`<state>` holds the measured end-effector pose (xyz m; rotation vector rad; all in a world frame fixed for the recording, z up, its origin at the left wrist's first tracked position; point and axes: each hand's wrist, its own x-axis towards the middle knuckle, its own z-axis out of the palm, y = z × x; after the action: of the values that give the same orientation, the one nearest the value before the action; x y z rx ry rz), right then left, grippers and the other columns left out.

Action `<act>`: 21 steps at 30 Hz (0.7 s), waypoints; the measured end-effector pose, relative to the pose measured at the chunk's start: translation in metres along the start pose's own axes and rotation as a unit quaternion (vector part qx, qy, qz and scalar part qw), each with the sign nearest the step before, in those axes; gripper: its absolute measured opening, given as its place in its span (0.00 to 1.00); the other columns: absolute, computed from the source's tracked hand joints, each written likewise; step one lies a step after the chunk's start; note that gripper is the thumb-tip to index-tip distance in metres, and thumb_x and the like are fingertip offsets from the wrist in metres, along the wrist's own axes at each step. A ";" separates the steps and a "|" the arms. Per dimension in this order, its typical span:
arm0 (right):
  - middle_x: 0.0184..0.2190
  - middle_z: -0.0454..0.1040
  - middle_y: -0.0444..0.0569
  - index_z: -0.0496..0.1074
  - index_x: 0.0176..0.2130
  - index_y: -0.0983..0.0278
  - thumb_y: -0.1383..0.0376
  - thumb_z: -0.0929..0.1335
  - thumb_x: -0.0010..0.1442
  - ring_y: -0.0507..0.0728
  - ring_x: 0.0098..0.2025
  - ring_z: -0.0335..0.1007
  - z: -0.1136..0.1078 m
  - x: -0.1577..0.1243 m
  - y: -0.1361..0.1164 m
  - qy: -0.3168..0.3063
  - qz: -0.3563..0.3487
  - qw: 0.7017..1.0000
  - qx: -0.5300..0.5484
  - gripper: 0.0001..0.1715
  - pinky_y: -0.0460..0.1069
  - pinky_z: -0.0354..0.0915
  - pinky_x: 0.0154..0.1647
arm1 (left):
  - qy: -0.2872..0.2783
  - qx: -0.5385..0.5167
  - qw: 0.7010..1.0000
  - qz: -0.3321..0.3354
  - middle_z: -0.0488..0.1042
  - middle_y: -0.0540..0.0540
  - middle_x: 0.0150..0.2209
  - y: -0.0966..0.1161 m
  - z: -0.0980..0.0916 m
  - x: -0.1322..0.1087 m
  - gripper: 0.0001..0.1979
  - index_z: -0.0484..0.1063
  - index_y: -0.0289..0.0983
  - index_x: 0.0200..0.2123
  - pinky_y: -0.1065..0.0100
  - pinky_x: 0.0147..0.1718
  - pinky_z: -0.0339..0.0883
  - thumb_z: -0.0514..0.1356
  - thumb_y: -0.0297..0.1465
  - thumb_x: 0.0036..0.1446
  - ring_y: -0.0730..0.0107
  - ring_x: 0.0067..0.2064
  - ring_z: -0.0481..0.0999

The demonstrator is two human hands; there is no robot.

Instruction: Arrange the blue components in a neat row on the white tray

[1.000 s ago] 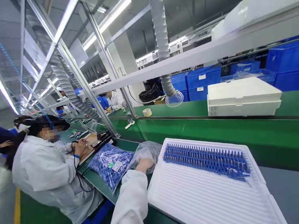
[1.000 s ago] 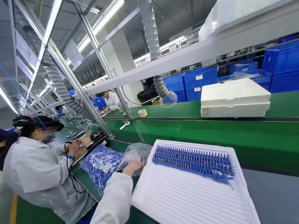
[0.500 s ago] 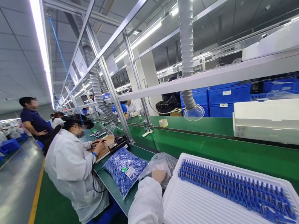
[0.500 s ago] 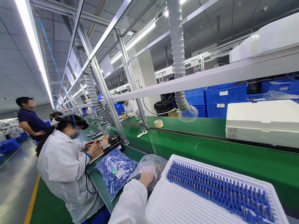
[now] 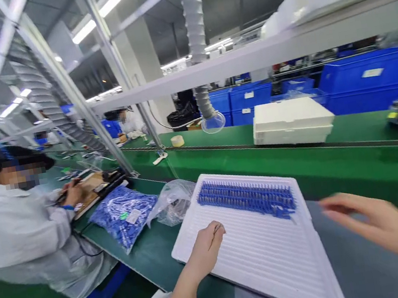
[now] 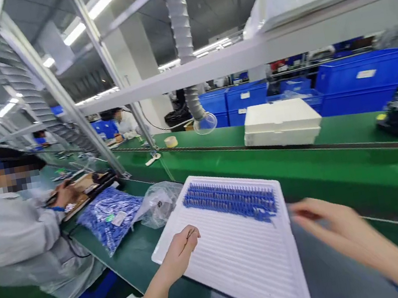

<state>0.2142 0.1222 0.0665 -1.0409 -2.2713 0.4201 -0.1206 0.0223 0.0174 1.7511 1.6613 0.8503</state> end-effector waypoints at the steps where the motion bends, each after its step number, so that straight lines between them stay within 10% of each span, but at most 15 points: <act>1: 0.38 0.74 0.53 0.71 0.40 0.61 0.60 0.64 0.63 0.54 0.36 0.71 0.008 0.004 -0.011 -0.042 -0.010 0.999 0.027 0.09 0.46 0.68 0.36 | -0.027 -0.023 0.999 0.024 0.52 0.56 0.20 0.012 0.009 0.005 0.19 0.61 0.37 0.32 0.71 0.24 0.52 0.39 0.41 0.64 0.75 0.22 0.55; 5: 0.36 0.72 0.49 0.71 0.42 0.62 0.61 0.65 0.61 0.53 0.36 0.69 0.044 0.028 -0.051 -0.101 -0.065 0.986 0.119 0.10 0.47 0.67 0.37 | -0.098 -0.069 0.987 0.109 0.62 0.53 0.25 0.050 0.036 0.031 0.14 0.63 0.38 0.34 0.70 0.29 0.55 0.43 0.38 0.63 0.72 0.27 0.62; 10: 0.30 0.69 0.47 0.72 0.36 0.63 0.63 0.65 0.60 0.52 0.33 0.65 0.059 0.041 -0.057 -0.008 -0.050 0.988 0.143 0.07 0.47 0.62 0.32 | -0.130 -0.086 0.974 0.165 0.70 0.44 0.35 0.067 0.047 0.070 0.12 0.64 0.36 0.37 0.63 0.39 0.59 0.45 0.34 0.61 0.62 0.38 0.69; 21: 0.27 0.70 0.46 0.69 0.30 0.65 0.64 0.63 0.60 0.51 0.28 0.65 0.073 0.067 -0.030 -0.023 0.027 0.985 0.168 0.09 0.45 0.60 0.26 | -0.188 -0.260 0.939 0.128 0.57 0.55 0.20 0.034 0.055 0.108 0.22 0.60 0.37 0.27 0.71 0.23 0.52 0.46 0.49 0.60 0.76 0.22 0.57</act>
<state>0.1164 0.1519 0.0512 -0.9253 -2.1170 0.8257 -0.0539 0.1291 0.0151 1.6328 0.8724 0.8964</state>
